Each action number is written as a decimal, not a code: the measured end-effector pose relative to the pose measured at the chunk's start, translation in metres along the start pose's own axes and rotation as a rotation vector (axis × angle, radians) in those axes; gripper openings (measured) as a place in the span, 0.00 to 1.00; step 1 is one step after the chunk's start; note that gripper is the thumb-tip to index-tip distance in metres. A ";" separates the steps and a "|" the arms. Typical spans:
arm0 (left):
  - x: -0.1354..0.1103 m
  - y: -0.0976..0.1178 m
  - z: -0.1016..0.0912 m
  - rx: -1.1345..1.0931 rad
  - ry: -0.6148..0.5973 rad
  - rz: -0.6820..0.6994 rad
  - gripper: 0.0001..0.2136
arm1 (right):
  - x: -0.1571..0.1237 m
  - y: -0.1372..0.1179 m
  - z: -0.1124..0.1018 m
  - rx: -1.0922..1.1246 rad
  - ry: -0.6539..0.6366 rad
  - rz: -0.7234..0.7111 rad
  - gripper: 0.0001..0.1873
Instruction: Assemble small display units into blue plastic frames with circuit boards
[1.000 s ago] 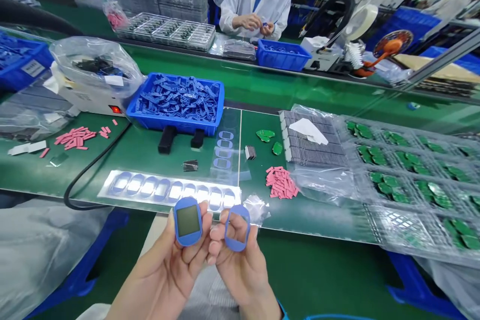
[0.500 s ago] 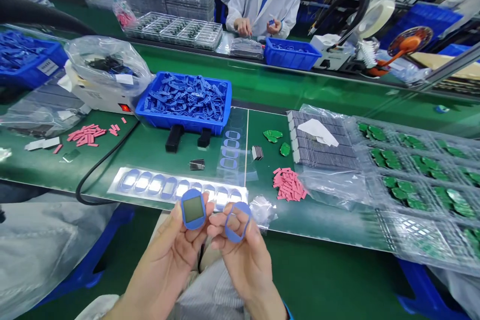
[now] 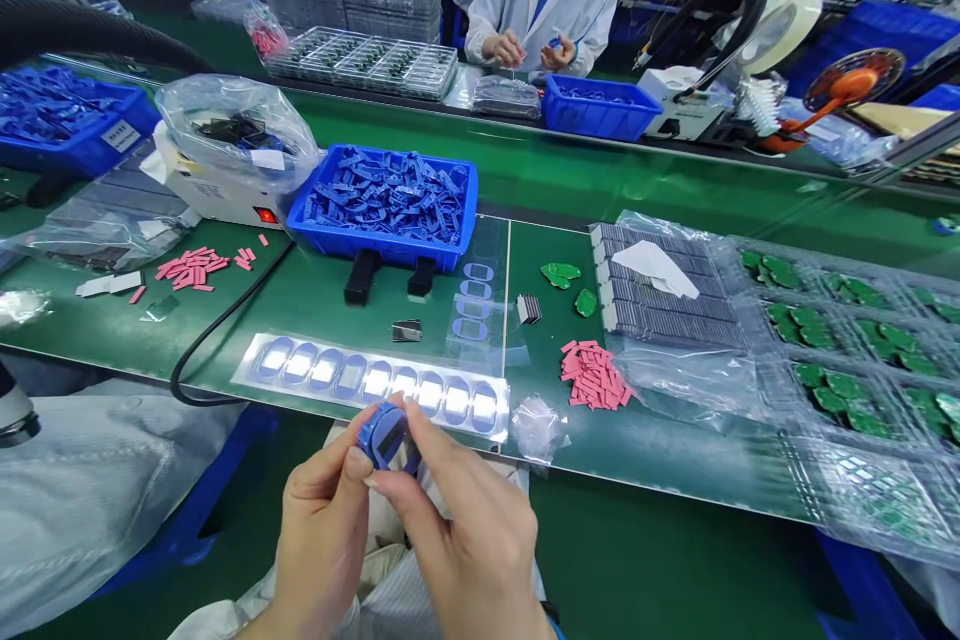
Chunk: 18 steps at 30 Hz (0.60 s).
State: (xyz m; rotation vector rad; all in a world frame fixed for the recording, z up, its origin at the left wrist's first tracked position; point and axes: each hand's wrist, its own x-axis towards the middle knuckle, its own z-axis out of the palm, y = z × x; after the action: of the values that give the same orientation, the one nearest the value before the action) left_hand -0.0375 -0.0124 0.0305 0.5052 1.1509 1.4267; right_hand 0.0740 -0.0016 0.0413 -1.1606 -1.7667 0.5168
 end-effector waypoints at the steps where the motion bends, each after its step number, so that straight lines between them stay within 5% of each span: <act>1: 0.000 0.000 0.000 0.010 -0.015 0.048 0.11 | 0.000 0.000 0.000 -0.005 -0.013 -0.003 0.27; 18: 0.005 -0.008 -0.008 0.191 -0.182 0.398 0.10 | -0.001 0.004 -0.002 0.073 -0.016 0.065 0.25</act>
State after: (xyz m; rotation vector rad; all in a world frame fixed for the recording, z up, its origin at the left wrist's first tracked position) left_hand -0.0410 -0.0119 0.0185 1.0231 1.0824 1.5743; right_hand 0.0780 -0.0008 0.0389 -1.1689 -1.7141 0.6264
